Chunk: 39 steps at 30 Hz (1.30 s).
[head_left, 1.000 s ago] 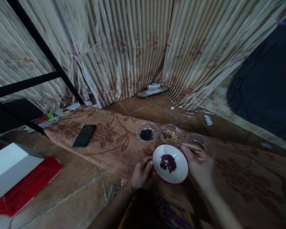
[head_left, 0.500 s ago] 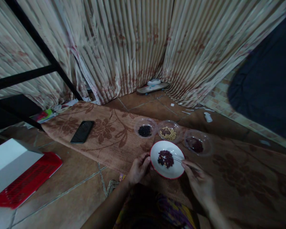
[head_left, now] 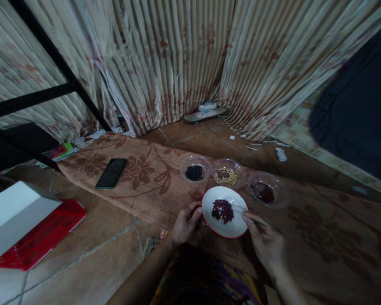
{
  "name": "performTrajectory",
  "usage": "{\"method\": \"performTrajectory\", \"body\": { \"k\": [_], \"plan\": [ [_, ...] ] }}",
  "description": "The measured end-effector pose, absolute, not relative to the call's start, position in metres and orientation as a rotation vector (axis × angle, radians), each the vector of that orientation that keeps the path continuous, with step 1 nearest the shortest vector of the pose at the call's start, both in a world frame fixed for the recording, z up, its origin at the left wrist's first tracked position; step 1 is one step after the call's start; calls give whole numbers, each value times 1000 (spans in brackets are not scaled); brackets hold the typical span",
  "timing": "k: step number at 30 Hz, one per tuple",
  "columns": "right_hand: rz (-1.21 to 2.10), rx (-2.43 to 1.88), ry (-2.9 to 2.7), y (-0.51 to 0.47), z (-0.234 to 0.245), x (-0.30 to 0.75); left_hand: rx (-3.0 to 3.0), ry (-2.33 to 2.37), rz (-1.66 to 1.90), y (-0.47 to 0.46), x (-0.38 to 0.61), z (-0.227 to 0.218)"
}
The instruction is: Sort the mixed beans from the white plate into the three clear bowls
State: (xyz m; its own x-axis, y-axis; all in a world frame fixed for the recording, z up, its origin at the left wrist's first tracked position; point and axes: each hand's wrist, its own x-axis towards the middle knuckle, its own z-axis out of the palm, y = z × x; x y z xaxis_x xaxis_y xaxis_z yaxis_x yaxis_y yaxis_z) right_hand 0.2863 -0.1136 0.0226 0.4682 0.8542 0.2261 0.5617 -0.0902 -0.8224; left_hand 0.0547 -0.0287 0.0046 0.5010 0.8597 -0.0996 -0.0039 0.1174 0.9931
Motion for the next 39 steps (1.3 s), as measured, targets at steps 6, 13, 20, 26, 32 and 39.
{"method": "performTrajectory", "body": {
  "k": [6, 13, 20, 26, 32, 39],
  "plan": [
    [386, -1756, -1248, -114, 13, 290, 1317, 841, 758, -29, 55, 9],
    [406, -1768, -1235, -116, 12, 291, 1288, 839, 764, -30, 55, 7],
    [411, -1768, -1169, -116, 23, 286, 1303, 856, 759, -30, 54, 4],
    [455, -1765, -1178, -121, 26, 286, 1299, 836, 757, -30, 54, 7],
    [552, -1724, -1203, -127, 36, 280, 1318, 844, 768, -30, 54, 4],
    [582, -1730, -1167, -126, 33, 276, 1302, 866, 751, -30, 54, 2]
  ]
}}
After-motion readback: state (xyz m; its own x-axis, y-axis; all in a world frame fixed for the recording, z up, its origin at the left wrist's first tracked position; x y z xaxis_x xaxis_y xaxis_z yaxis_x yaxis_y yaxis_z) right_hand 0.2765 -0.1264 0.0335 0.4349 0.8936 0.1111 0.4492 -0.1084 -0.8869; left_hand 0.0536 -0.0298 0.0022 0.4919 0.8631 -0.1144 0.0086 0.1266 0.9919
